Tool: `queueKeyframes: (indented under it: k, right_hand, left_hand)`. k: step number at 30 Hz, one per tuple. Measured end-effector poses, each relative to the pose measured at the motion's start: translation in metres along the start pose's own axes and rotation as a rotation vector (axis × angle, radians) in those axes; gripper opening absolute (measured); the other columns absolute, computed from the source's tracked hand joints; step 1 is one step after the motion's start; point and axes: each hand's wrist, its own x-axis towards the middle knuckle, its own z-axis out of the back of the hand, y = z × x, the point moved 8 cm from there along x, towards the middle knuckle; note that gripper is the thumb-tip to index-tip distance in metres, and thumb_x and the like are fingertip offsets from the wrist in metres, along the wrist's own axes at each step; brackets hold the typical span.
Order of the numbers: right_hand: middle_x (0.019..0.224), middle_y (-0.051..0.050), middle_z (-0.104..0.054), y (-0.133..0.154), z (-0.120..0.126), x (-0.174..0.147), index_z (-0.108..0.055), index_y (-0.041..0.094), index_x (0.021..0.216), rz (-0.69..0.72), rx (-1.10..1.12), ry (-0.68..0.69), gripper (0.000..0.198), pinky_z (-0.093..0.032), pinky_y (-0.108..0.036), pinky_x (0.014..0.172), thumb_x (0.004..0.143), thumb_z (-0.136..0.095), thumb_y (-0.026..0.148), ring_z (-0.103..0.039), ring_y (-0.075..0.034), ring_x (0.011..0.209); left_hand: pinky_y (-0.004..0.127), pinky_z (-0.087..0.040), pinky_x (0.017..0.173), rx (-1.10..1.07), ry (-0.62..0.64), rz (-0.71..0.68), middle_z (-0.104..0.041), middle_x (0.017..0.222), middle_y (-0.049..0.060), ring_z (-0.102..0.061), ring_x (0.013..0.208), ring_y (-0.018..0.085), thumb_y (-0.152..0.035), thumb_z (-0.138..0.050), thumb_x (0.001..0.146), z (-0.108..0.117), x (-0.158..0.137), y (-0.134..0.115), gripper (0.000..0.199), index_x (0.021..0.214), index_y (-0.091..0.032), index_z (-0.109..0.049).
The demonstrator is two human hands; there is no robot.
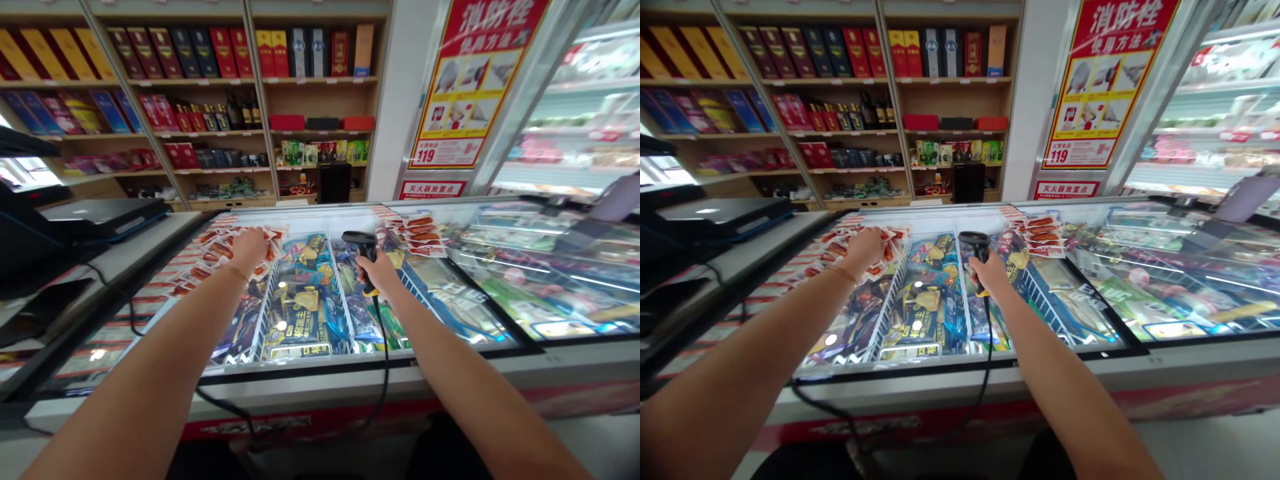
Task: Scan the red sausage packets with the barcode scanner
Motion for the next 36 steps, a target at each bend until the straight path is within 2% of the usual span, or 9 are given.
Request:
queueKeyframes:
  k: [6, 11, 15, 19, 22, 27, 29, 32, 36]
  right_hand:
    - [0.054, 0.006, -0.058, -0.001, 0.017, 0.001, -0.049, 0.022, 0.082, -0.014, 0.03, -0.038, 0.022, -0.044, -0.023, 0.036, 0.069, -0.067, 0.027, -0.055, -0.013, 0.04]
    - [0.054, 0.006, -0.058, 0.007, 0.028, 0.004, -0.051, 0.022, 0.086, 0.025, 0.092, -0.079, 0.027, -0.044, -0.023, 0.036, 0.067, -0.069, 0.03, -0.056, -0.013, 0.039]
    - [0.053, 0.007, -0.058, 0.008, 0.034, 0.004, -0.05, 0.022, 0.086, 0.021, 0.145, -0.117, 0.03, -0.043, -0.023, 0.035, 0.065, -0.07, 0.031, -0.055, -0.012, 0.038]
    - [0.051, 0.007, -0.057, 0.008, 0.034, 0.003, -0.049, 0.022, 0.085, 0.001, 0.163, -0.114, 0.031, -0.043, -0.023, 0.034, 0.064, -0.07, 0.03, -0.054, -0.013, 0.037]
    - [0.051, 0.007, -0.057, 0.008, 0.033, 0.001, -0.05, 0.022, 0.085, -0.014, 0.15, -0.116, 0.031, -0.043, -0.023, 0.035, 0.063, -0.07, 0.03, -0.054, -0.013, 0.037]
    - [0.054, 0.007, -0.058, 0.009, 0.028, -0.003, -0.05, 0.022, 0.088, -0.014, 0.108, -0.074, 0.032, -0.044, -0.023, 0.038, 0.066, -0.071, 0.031, -0.056, -0.013, 0.04]
    - [0.054, 0.006, -0.058, 0.01, 0.025, -0.005, -0.05, 0.022, 0.087, -0.002, 0.076, -0.053, 0.029, -0.044, -0.023, 0.038, 0.067, -0.07, 0.031, -0.056, -0.013, 0.04]
    - [0.053, 0.005, -0.058, 0.009, 0.021, -0.007, -0.05, 0.022, 0.083, 0.012, 0.053, -0.027, 0.026, -0.043, -0.023, 0.036, 0.068, -0.07, 0.029, -0.056, -0.013, 0.04]
    - [0.053, 0.004, -0.058, 0.005, 0.018, -0.008, -0.05, 0.021, 0.081, 0.009, 0.045, -0.012, 0.025, -0.043, -0.023, 0.035, 0.068, -0.07, 0.026, -0.055, -0.013, 0.039]
  left_hand:
    - [0.043, -0.042, 0.09, 0.03, -0.121, -0.115, -0.066, 0.104, 0.015, -0.059, 0.104, 0.03, -0.014, -0.037, 0.095, 0.024, 0.004, -0.013, 0.027, 0.103, -0.011, -0.064]
    - [0.043, -0.038, 0.093, 0.009, -0.182, -0.288, -0.068, 0.105, 0.016, -0.058, 0.108, 0.029, -0.024, -0.04, 0.096, 0.047, -0.011, -0.074, 0.029, 0.102, -0.013, -0.066]
    - [0.043, -0.04, 0.09, -0.088, -0.096, -0.434, -0.072, 0.098, 0.015, -0.063, 0.102, 0.029, -0.025, -0.043, 0.094, 0.04, -0.043, -0.141, 0.028, 0.097, -0.015, -0.07]
    - [0.037, -0.045, 0.084, -0.323, 0.129, -0.295, -0.074, 0.093, 0.008, -0.067, 0.092, 0.025, -0.038, -0.053, 0.092, 0.011, -0.068, -0.175, 0.025, 0.093, -0.022, -0.072]
    - [0.033, -0.049, 0.081, -0.543, 0.149, -0.134, -0.074, 0.096, 0.006, -0.067, 0.091, 0.022, -0.047, -0.055, 0.09, -0.002, -0.073, -0.169, 0.031, 0.103, -0.023, -0.07]
    - [0.035, -0.047, 0.093, -0.564, -0.029, 0.03, -0.07, 0.108, 0.012, -0.063, 0.107, 0.025, -0.039, -0.058, 0.089, -0.001, -0.066, -0.114, 0.034, 0.114, -0.017, -0.065]
    - [0.034, -0.048, 0.089, -0.543, 0.071, 0.062, -0.07, 0.108, 0.013, -0.065, 0.104, 0.026, -0.045, -0.06, 0.086, -0.008, -0.062, -0.092, 0.038, 0.109, -0.016, -0.067]
    - [0.03, -0.049, 0.077, -0.516, 0.342, 0.052, -0.073, 0.101, 0.011, -0.068, 0.094, 0.026, -0.056, -0.069, 0.074, -0.024, -0.063, -0.076, 0.045, 0.098, -0.017, -0.07]
    - [0.026, -0.047, 0.069, -0.492, 0.525, -0.118, -0.075, 0.092, 0.006, -0.069, 0.087, 0.024, -0.054, -0.079, 0.061, -0.03, -0.07, -0.084, 0.044, 0.089, -0.02, -0.072]
